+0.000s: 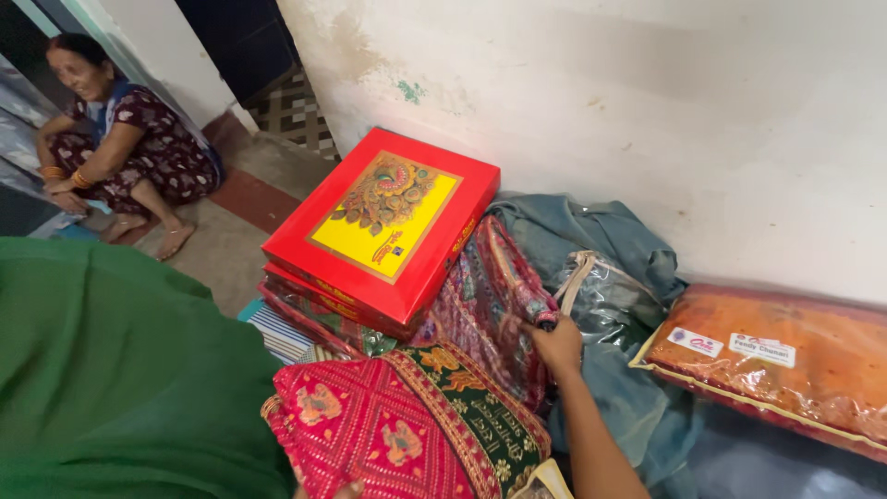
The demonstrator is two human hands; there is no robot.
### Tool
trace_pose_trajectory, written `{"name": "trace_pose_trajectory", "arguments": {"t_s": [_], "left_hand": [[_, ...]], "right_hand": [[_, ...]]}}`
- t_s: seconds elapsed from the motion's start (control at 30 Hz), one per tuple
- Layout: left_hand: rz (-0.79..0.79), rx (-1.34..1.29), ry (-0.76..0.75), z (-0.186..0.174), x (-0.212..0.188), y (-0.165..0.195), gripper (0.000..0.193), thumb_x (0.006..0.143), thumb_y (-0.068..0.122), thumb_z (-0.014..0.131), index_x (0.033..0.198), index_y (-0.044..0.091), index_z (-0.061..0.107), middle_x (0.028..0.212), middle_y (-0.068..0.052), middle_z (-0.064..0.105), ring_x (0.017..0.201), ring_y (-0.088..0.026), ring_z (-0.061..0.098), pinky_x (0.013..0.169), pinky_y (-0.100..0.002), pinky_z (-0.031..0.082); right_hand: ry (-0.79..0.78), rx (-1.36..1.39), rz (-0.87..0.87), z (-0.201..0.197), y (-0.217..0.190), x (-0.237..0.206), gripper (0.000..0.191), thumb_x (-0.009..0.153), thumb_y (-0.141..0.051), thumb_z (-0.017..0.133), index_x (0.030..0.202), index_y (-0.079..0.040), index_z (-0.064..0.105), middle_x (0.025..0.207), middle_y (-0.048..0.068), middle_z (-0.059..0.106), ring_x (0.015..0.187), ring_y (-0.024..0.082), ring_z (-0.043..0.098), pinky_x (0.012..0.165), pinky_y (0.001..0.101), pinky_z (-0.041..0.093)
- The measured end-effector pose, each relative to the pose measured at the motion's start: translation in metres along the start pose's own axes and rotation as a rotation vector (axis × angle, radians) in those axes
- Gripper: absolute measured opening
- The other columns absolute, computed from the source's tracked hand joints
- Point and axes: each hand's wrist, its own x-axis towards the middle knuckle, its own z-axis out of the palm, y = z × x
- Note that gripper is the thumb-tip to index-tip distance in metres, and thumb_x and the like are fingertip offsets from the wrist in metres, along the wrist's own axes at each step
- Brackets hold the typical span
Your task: The person packs folded garments into clear plastic zip pouches on a wooden table, then wraps a white elastic strap around a folded red garment bundle and fastens it. They carry the packed bundle to a pile of packaged clothing, place it down, and later handle a price tag on another folded garment before zipping it into a pouch.
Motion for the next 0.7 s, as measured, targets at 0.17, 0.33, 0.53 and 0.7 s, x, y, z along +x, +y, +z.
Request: {"name": "trace_pose_trajectory", "arguments": {"t_s": [0.17,0.33,0.53,0.7], "left_hand": [[0.229,0.073,-0.066,0.029,0.005,0.023,0.033,0.079,-0.007,0.076,0.11,0.004,0.076,0.142,-0.024,0.067,0.125,-0.034,0.069,0.112,-0.045,0.049],[-0.208,-0.171,0.059,0.08,0.011,0.084,0.083,0.067,-0.009,0.079,0.143,-0.001,0.046,0.126,-0.021,0.071,0.113,-0.031,0.071,0.102,-0.045,0.053],[0.17,-0.003,-0.097,0.144,0.001,0.173,0.099,0.063,-0.001,0.083,0.149,0.0,0.034,0.135,-0.018,0.061,0.121,-0.027,0.064,0.106,-0.041,0.048],[0.28,0.176,-0.035,0.207,-0.055,0.265,0.111,0.07,0.007,0.087,0.166,-0.002,0.032,0.152,-0.021,0.057,0.133,-0.03,0.06,0.117,-0.041,0.044]], "right_hand": [[-0.085,0.651,-0.011,-0.031,-0.022,-0.022,0.036,0.08,-0.018,0.083,0.11,-0.001,0.074,0.096,0.008,0.077,0.082,0.021,0.069,0.077,0.034,0.054],[0.067,0.537,-0.318,-0.115,-0.045,-0.089,0.036,0.082,-0.012,0.084,0.111,0.003,0.069,0.1,0.007,0.075,0.09,0.016,0.066,0.084,0.0314,0.053],[0.378,0.559,-0.201,-0.238,-0.031,-0.203,0.062,0.074,-0.02,0.09,0.128,-0.001,0.066,0.116,0.008,0.073,0.106,0.017,0.068,0.096,0.0319,0.053],[0.651,0.38,-0.16,-0.31,0.002,-0.306,0.086,0.072,-0.029,0.093,0.143,-0.003,0.052,0.139,0.014,0.058,0.125,0.023,0.06,0.106,0.0345,0.049]]}}
